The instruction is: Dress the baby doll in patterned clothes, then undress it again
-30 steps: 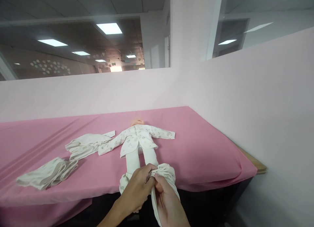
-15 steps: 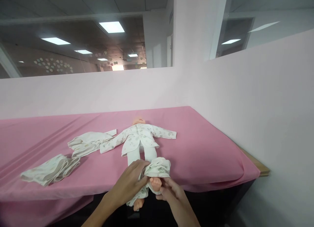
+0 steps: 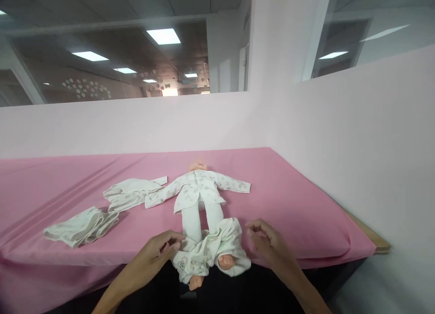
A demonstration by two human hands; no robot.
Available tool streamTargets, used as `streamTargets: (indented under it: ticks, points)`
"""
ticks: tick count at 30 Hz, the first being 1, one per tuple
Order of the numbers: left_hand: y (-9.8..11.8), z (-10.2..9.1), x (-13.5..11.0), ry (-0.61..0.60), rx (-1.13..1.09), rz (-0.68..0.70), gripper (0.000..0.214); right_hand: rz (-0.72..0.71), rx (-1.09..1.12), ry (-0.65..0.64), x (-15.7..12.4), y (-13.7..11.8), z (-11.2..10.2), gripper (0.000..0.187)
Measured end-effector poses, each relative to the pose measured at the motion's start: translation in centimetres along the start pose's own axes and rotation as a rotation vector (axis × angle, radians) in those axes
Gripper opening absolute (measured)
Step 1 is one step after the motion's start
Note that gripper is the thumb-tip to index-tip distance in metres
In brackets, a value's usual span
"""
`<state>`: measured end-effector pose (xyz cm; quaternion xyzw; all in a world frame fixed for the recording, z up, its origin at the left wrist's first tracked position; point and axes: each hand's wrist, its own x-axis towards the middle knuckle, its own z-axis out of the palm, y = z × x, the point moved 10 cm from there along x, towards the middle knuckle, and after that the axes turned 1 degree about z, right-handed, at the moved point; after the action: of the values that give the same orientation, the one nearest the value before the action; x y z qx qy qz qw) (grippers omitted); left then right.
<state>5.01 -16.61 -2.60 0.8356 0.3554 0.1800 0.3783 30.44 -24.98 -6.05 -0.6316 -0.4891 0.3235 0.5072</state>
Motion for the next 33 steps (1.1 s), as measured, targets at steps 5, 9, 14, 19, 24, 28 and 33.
streamTargets:
  ticks: [5,9,14,19,24,28,33]
  points:
    - [-0.8,0.5,0.7,-0.029,0.128,-0.01,0.011,-0.242,-0.196,-0.128,2.1,-5.3,3.1,0.026]
    - [0.5,1.1,1.0,-0.025,0.278,0.091,0.025,-0.363,-0.398,-0.302,3.0,-8.1,7.0,0.021]
    - [1.6,1.6,1.1,-0.041,0.478,0.169,0.018,-0.467,-0.591,-0.543,2.3,-9.1,9.5,0.023]
    - [1.5,0.3,2.9,0.076,0.272,0.089,0.007,-0.447,-0.534,-0.563,2.1,-9.8,9.6,0.023]
    - [0.3,-1.0,5.1,0.247,-0.199,0.041,0.01,-0.151,-0.191,-0.663,3.6,-8.6,11.2,0.037]
    - [-0.6,-0.9,6.3,0.26,-0.439,0.04,0.016,0.022,0.175,-0.781,4.9,-8.1,13.1,0.041]
    - [-1.9,-1.5,6.3,0.22,-0.513,0.012,0.021,0.08,0.218,-0.754,7.5,-6.7,11.9,0.034]
